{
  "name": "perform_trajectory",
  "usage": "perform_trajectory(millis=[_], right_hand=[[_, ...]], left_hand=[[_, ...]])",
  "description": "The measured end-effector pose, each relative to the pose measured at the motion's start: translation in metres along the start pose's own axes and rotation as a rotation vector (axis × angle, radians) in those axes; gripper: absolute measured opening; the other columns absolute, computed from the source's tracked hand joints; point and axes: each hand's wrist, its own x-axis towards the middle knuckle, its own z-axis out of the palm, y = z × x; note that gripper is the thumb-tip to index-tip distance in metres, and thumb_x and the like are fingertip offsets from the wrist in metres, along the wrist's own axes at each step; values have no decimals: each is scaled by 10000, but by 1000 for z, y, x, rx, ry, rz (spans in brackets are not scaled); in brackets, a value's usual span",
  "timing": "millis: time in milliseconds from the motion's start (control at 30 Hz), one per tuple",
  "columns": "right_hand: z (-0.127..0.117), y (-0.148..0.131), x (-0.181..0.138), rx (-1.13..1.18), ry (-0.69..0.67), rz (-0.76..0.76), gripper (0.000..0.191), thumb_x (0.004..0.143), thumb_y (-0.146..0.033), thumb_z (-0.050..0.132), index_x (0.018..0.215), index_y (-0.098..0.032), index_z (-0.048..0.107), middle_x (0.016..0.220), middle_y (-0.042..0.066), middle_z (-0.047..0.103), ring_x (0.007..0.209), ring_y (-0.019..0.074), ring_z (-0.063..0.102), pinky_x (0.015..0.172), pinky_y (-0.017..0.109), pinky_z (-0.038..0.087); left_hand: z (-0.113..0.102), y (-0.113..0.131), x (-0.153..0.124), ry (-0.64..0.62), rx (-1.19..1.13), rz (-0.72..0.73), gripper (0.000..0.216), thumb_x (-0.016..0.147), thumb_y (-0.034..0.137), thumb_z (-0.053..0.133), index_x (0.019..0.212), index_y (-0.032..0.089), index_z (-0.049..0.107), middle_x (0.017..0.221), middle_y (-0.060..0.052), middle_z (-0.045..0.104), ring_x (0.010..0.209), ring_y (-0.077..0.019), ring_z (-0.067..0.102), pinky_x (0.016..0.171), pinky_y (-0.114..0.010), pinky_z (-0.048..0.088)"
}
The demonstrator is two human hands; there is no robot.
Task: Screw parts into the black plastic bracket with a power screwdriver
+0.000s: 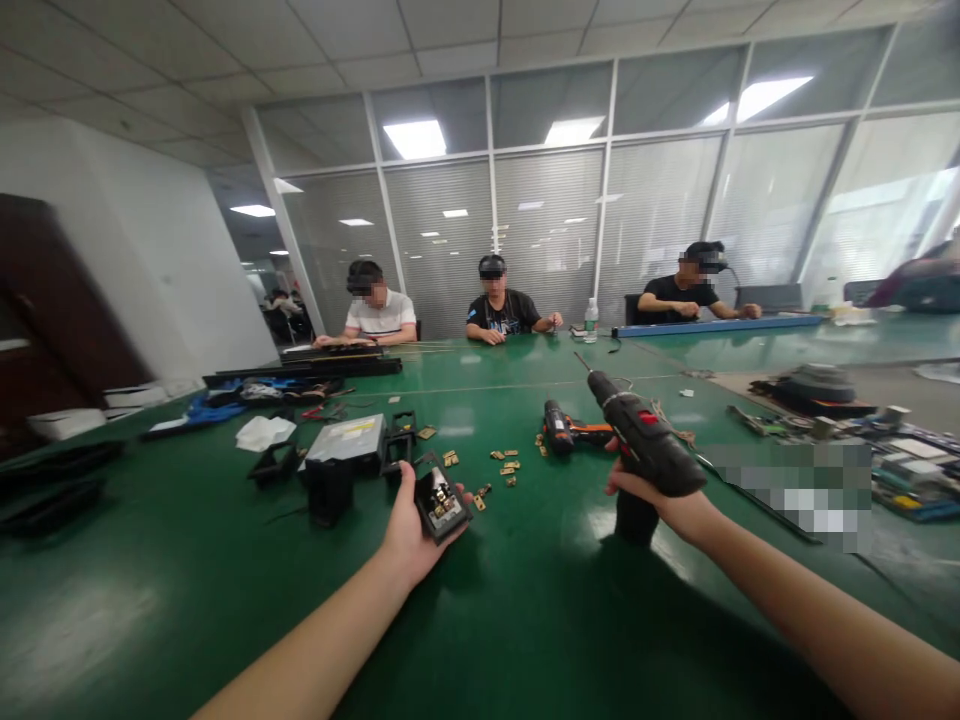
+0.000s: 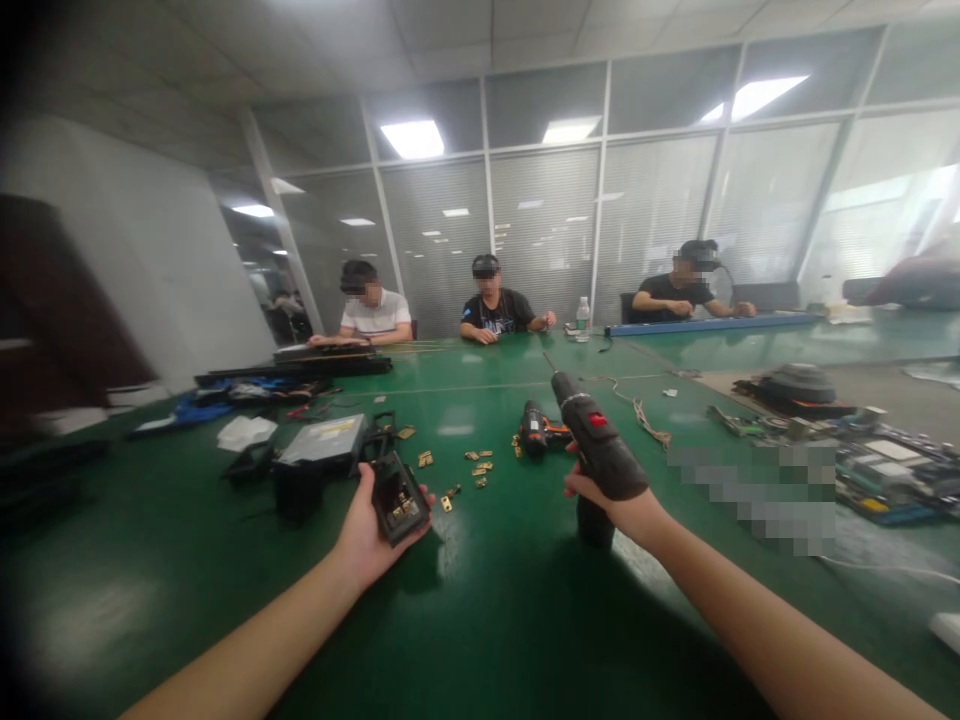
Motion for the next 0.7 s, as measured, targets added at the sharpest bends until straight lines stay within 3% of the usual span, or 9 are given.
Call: perform_trajectory(millis=[133, 333, 500, 700], right_hand=[[-2, 1, 0, -40, 71, 19, 536, 762, -509, 898, 1155, -251, 640, 762, 26, 755, 732, 307, 745, 794, 503, 587], [5, 4, 0, -14, 66, 39, 530, 755, -513, 880, 1140, -267, 612, 753, -7, 699, 666, 283, 711, 723, 486, 599], [20, 4, -12, -25, 84, 83, 463, 793, -494, 854, 1144, -276, 645, 682, 10, 685, 607, 290, 682, 624, 470, 578], [59, -7, -53, 37, -52, 89, 442, 854, -535, 793, 1193, -281, 667, 739, 11, 697, 637, 275, 711, 631, 455, 635]], left_hand=[[-3, 1, 4, 10, -43, -37, 651, 953, 805, 548, 1100, 188, 697, 982, -141, 788, 840, -313, 802, 705, -452, 651], [-2, -3, 2, -22, -57, -19, 694, 968, 791, 537, 1185, 147, 683, 1119, -238, 799, 933, -360, 821, 736, -458, 669], [-8, -5, 12, 24, 49, 196, 561, 1014, 678, 563, 1085, 137, 693, 852, -169, 795, 717, -305, 805, 629, -390, 658], [-10, -7, 20, 30, 125, 299, 536, 1020, 646, 546, 979, 138, 710, 781, -143, 781, 666, -279, 788, 555, -357, 638]])
